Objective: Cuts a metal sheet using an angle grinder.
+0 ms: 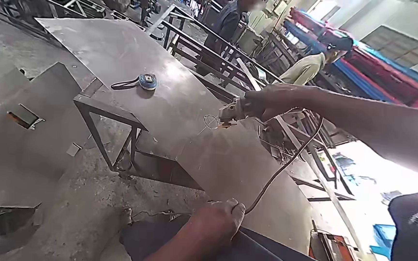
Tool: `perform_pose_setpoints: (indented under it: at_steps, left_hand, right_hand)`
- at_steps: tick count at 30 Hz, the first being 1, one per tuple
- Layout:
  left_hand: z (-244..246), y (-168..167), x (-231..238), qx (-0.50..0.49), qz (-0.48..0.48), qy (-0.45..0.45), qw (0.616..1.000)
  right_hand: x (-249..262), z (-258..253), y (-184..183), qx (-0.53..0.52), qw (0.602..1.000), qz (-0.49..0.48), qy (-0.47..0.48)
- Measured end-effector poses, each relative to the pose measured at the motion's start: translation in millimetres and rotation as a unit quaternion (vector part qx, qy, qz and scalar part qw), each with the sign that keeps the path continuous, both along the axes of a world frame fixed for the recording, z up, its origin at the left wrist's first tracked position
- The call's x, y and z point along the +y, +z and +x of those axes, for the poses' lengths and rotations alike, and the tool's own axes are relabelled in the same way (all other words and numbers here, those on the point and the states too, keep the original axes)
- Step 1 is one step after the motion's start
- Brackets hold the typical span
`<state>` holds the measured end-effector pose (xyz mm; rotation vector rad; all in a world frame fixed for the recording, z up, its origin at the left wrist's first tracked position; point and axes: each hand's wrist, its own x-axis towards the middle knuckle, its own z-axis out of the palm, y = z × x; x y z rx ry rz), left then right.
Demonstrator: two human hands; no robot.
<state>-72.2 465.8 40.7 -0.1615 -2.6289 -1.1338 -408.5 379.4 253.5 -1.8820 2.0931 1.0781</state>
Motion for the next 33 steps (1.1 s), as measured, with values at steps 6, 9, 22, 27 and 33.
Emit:
perform_pose_setpoints:
  at_steps: [6,9,22,27,33]
  left_hand:
    - [-3,-6,-4,-0.082,-0.059,-0.003,0.995]
    - [-6,-15,-4,-0.073,-0.105,0.027,0.991]
    - [-13,-33,9,0.037,-0.207,0.195,0.958]
    - [-11,-26,5,0.037,-0.194,0.179,0.964]
    - [-12,-25,1,0.002,-0.176,0.147,0.973]
  right_hand:
    - [-5,-14,-19,-0.068,0.996,0.007,-0.055]
    - [-4,-18,-29,-0.098,0.993,0.003,-0.069]
    - [6,-16,-48,-0.199,0.972,-0.023,-0.126]
    - [13,-6,-55,-0.174,0.971,-0.036,-0.159]
    - [21,0,-64,-0.173,0.965,-0.053,-0.188]
